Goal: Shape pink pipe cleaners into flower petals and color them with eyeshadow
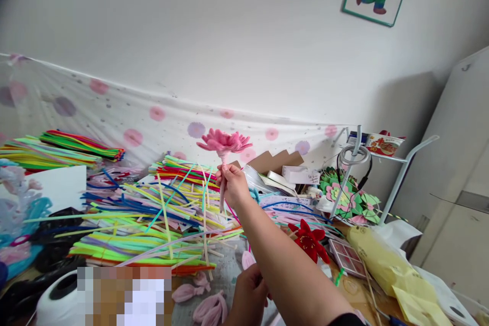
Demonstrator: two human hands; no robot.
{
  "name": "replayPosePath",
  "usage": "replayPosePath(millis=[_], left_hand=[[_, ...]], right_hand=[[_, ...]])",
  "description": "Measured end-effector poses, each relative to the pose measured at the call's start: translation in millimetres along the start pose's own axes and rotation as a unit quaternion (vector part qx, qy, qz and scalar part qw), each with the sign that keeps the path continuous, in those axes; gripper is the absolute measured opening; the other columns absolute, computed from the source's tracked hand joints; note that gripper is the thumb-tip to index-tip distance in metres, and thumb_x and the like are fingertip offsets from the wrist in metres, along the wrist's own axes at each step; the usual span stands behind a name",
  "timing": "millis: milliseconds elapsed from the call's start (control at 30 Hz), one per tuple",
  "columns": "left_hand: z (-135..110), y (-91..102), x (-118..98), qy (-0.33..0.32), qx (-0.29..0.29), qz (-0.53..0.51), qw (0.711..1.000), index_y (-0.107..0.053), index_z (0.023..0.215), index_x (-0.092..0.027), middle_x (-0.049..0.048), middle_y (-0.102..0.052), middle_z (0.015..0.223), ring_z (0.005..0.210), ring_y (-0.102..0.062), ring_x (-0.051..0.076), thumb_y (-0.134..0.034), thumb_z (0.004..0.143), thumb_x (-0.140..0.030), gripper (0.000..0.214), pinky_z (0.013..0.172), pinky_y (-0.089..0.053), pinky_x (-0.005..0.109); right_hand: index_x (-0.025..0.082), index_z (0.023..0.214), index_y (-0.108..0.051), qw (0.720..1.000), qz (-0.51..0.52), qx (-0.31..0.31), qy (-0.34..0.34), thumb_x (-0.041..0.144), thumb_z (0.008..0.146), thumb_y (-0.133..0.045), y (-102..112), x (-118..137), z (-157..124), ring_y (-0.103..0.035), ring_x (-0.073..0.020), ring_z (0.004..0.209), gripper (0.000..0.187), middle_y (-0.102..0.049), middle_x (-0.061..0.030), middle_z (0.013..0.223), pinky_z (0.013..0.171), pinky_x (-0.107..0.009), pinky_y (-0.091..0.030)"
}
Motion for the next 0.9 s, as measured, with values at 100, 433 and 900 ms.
replayPosePath(millis=[100, 433, 900], left_hand=[[0, -2.1, -1, -0.007, 0.021, -0.011, 1.0, -0.047, 0.052, -0.019, -0.0054, -0.041, 0.043, 0.041, -0.036, 0.009, -0.046, 0.061, -0.016, 0.01, 0.045, -0.028, 0.022], [-3, -1.4, -5, -0.035, 0.037, -0.034, 0.998, -0.051, 0.05, -0.015, -0.0025, -0.049, 0.051, 0.054, -0.041, 0.011, -0.049, 0.059, -0.013, 0.009, 0.052, -0.032, 0.023], [3, -1.1, 11, 0.014, 0.031, 0.048, 0.998, -0.046, 0.053, -0.02, -0.0046, -0.045, 0.042, 0.045, -0.044, 0.012, -0.051, 0.068, -0.02, 0.016, 0.047, -0.03, 0.023]], right_hand=[[0.018, 0.078, -0.057, 0.998, 0.062, 0.004, -0.028, 0.036, 0.076, -0.06, -11, 8, -7, -0.04, -0.0092, 0.046, 0.018, -0.049, 0.0027, 0.058, 0.048, -0.024, -0.042], [0.016, 0.087, -0.059, 0.984, 0.165, -0.018, -0.066, 0.027, 0.084, -0.049, -19, 17, -14, -0.036, -0.008, 0.043, 0.014, -0.042, 0.0053, 0.053, 0.047, -0.023, -0.045], [0.018, 0.062, -0.055, 0.997, -0.002, -0.064, 0.04, 0.028, 0.057, -0.075, 14, 9, -2, -0.048, -0.0081, 0.05, 0.024, -0.053, 0.0055, 0.054, 0.056, -0.025, -0.043]])
Point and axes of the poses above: each hand's wrist, its own z-axis towards the middle knuckle, its own y-axis out of the back of the hand, x = y × z, the point moved 1 cm from there along z, towards the middle knuckle
